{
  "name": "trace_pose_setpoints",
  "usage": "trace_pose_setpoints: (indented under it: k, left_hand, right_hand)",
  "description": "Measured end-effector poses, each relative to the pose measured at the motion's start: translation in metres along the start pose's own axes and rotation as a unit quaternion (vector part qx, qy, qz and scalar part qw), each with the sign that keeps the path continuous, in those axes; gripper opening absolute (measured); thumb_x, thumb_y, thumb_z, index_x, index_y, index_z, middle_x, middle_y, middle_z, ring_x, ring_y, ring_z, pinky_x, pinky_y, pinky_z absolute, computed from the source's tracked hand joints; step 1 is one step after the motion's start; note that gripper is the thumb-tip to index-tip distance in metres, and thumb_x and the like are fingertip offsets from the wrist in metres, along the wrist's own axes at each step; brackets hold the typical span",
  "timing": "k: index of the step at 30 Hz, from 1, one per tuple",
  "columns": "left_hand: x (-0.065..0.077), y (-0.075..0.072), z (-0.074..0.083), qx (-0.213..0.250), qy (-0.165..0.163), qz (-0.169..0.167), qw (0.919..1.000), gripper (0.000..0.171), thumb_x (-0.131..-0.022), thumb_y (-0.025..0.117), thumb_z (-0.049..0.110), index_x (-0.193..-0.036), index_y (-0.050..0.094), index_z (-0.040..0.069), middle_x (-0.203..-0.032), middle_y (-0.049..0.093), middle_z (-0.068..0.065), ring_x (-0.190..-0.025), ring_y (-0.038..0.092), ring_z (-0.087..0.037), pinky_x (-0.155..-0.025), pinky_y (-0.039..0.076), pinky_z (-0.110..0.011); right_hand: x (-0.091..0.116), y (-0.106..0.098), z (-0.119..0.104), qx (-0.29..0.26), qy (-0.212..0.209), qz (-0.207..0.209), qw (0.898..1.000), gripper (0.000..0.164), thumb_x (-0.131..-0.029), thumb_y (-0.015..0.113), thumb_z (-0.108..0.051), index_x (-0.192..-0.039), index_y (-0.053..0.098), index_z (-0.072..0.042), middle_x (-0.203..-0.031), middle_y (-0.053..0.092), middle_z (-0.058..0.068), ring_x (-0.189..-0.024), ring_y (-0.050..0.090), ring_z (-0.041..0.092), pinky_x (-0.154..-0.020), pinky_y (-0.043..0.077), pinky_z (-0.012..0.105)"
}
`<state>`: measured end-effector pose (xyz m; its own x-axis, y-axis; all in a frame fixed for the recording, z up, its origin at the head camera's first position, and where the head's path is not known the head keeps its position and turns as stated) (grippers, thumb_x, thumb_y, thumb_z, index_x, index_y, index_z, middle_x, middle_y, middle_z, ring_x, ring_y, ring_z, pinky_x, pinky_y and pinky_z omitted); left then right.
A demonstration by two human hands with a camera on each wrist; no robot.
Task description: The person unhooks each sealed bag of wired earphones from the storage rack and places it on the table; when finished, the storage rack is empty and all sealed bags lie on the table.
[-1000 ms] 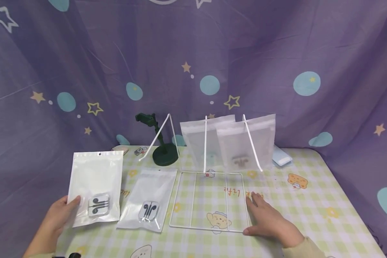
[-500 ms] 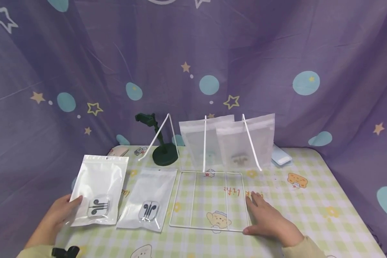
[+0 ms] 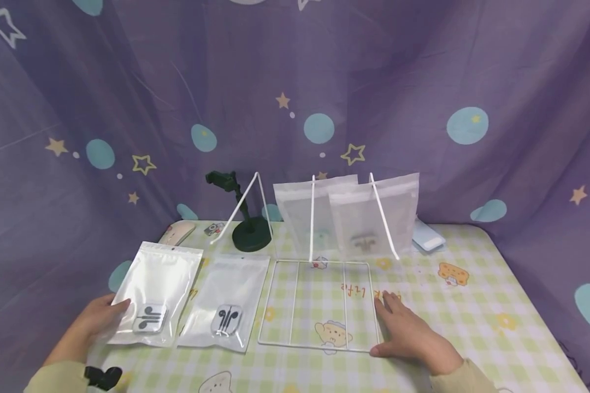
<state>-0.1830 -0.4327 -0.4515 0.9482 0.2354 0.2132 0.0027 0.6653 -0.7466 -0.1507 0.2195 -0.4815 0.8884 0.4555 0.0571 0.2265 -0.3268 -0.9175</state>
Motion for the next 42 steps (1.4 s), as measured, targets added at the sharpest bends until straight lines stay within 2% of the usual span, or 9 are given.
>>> trace_pose_setpoints:
  k: [6, 12, 21, 26, 29, 35, 39, 42]
  left_hand:
    - [-0.002, 0.003, 0.005, -0.007, 0.005, -0.015, 0.9999, 0.061, -0.089, 0.047, 0.032, -0.126, 0.032, -0.015, -0.116, 0.042, -0.036, -0.098, 0.047, -0.039, -0.078, 0.041, -0.041]
    - [-0.006, 0.005, 0.007, -0.022, 0.014, -0.019, 0.9995, 0.061, -0.089, 0.047, 0.031, -0.125, 0.031, -0.017, -0.119, 0.038, -0.038, -0.103, 0.043, -0.046, -0.084, 0.038, -0.049]
    - [-0.016, 0.01, -0.001, -0.021, -0.01, -0.029, 0.9993, 0.063, -0.087, 0.05, 0.031, -0.125, 0.031, -0.017, -0.119, 0.038, -0.037, -0.103, 0.043, -0.046, -0.084, 0.038, -0.05]
    - [-0.018, 0.011, -0.004, -0.032, -0.018, -0.024, 0.999, 0.065, -0.086, 0.051, 0.031, -0.124, 0.031, -0.017, -0.12, 0.037, -0.038, -0.105, 0.04, -0.048, -0.088, 0.034, -0.052]
    - [-0.019, 0.01, -0.005, -0.046, -0.02, -0.013, 0.9987, 0.065, -0.084, 0.054, 0.031, -0.122, 0.033, -0.018, -0.119, 0.037, -0.038, -0.106, 0.038, -0.05, -0.089, 0.032, -0.053]
    - [-0.019, 0.009, -0.006, -0.089, -0.039, 0.014, 0.9952, 0.057, -0.08, 0.059, 0.031, -0.111, 0.047, -0.014, -0.109, 0.046, -0.034, -0.097, 0.045, -0.046, -0.083, 0.036, -0.051]
    - [-0.017, 0.007, -0.001, -0.152, -0.066, 0.024, 0.9859, 0.048, -0.082, 0.056, 0.033, -0.107, 0.054, -0.008, -0.106, 0.051, -0.03, -0.091, 0.048, -0.043, -0.075, 0.039, -0.05]
    - [-0.015, 0.006, 0.009, -0.189, -0.089, 0.03, 0.9774, 0.048, -0.084, 0.052, 0.036, -0.11, 0.053, -0.004, -0.109, 0.05, -0.028, -0.091, 0.048, -0.042, -0.072, 0.039, -0.05]
  right_hand:
    - [0.001, 0.003, 0.001, -0.003, -0.001, 0.001, 1.0, 0.106, -0.059, 0.062, -0.064, -0.134, 0.03, 0.003, -0.138, 0.018, 0.03, -0.124, 0.018, 0.047, -0.093, 0.027, 0.056]
    - [0.002, 0.004, -0.001, -0.004, -0.009, 0.002, 1.0, 0.105, -0.059, 0.062, -0.064, -0.134, 0.031, 0.004, -0.138, 0.018, 0.031, -0.124, 0.019, 0.048, -0.093, 0.027, 0.057]
    - [0.002, 0.002, -0.003, 0.004, -0.011, 0.004, 1.0, 0.104, -0.059, 0.063, -0.063, -0.133, 0.031, 0.004, -0.137, 0.019, 0.031, -0.123, 0.02, 0.048, -0.092, 0.028, 0.056]
    - [0.001, 0.001, -0.003, 0.007, -0.01, 0.005, 1.0, 0.104, -0.059, 0.063, -0.063, -0.133, 0.032, 0.004, -0.137, 0.02, 0.031, -0.123, 0.021, 0.048, -0.093, 0.028, 0.056]
    - [0.001, 0.001, -0.003, 0.009, -0.011, 0.006, 1.0, 0.104, -0.059, 0.063, -0.062, -0.133, 0.032, 0.004, -0.137, 0.02, 0.031, -0.123, 0.021, 0.048, -0.093, 0.028, 0.055]
    - [0.001, 0.001, -0.002, 0.011, -0.006, 0.005, 1.0, 0.105, -0.059, 0.063, -0.063, -0.133, 0.032, 0.003, -0.138, 0.02, 0.03, -0.123, 0.022, 0.047, -0.093, 0.028, 0.056]
    - [0.0, 0.001, -0.001, 0.011, -0.003, 0.003, 1.0, 0.105, -0.059, 0.063, -0.063, -0.134, 0.031, 0.003, -0.138, 0.019, 0.03, -0.123, 0.021, 0.047, -0.093, 0.029, 0.056]
    - [0.0, 0.0, -0.001, 0.01, -0.001, 0.004, 1.0, 0.105, -0.058, 0.063, -0.063, -0.134, 0.031, 0.003, -0.138, 0.019, 0.03, -0.123, 0.021, 0.047, -0.093, 0.028, 0.056]
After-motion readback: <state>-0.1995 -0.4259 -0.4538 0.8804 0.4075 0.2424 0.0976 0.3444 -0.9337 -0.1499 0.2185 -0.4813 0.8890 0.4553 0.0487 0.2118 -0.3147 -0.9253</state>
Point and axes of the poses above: each hand's wrist, its own x-axis away from the middle knuckle, its own y-axis out of the palm, z = x × y, the point moved 2 cm from there along -x, towards the middle knuckle
